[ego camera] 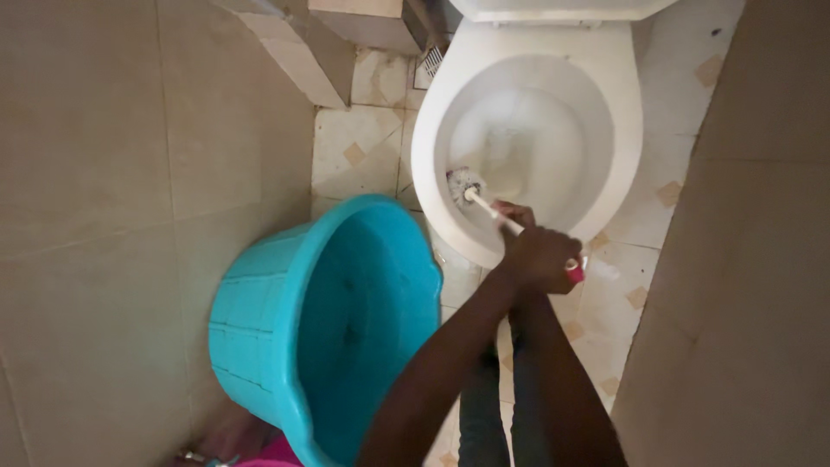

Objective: The person cleans a toilet by scrubbing the inside of the bowl and under the rim with a toilet brush.

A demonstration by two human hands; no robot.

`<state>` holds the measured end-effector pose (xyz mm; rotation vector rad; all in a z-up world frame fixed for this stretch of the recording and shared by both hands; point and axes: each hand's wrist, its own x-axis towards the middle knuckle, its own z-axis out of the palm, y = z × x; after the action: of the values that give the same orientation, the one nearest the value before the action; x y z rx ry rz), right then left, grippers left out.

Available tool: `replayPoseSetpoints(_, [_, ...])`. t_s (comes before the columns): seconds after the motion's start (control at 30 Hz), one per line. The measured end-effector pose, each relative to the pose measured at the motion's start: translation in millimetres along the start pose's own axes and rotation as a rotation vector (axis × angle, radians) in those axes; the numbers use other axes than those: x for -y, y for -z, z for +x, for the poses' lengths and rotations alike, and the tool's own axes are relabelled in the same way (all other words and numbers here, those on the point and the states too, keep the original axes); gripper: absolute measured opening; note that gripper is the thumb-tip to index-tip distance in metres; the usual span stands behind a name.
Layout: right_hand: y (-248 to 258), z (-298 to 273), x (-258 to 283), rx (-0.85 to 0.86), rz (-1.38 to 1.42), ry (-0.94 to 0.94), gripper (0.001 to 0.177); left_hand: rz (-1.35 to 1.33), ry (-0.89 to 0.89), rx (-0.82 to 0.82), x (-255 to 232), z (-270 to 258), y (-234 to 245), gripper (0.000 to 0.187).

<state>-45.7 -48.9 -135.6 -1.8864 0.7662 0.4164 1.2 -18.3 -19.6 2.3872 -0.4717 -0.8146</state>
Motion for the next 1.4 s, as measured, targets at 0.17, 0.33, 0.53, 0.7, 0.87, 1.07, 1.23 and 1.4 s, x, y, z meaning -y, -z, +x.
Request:
replayPoseSetpoints(0.17, [89, -24, -16, 0.462, 0.401, 0.588, 0.067, 0.037, -0.157, 0.334, 24, -27, -1, 0.03])
replayPoseSetpoints(0.33, [78, -9, 14, 0.757, 0.544, -0.462, 0.058, 0.012, -0.371, 0.233, 55, -48, 6, 0.038])
replayPoseSetpoints(0.53, [-28, 50, 25, 0.84, 0.606, -0.324, 0.033, 0.116, -0.387, 0.037, 124, -57, 24, 0.02])
replayPoseSetpoints(0.7, [-51, 39, 27, 0.72, 0.614, -0.382, 0.03, -0.131, -0.393, -0.357, 105, -96, 21, 0.024])
replayPoseSetpoints(0.87, [-29, 26, 14, 0.775, 0.416, -0.336, 0.035, -0.228, -0.112, -0.802, 28, -121, -11, 0.047])
replayPoseSetpoints(1.07, [-11, 15, 19, 0.85, 0.617, -0.15, 0.039, -1.407, 0.711, -1.032, 89, -47, -70, 0.042])
replayPoseSetpoints(1.23, [37, -19, 95, 0.748, 0.063, -0.137, 0.056, -1.529, 0.797, -0.625, 184, 24, -99, 0.034])
replayPoseSetpoints(1.4, [95, -74, 115, 0.66, 0.012, 0.139, 0.065, -1.806, 0.728, -0.575, 202, 55, -126, 0.007])
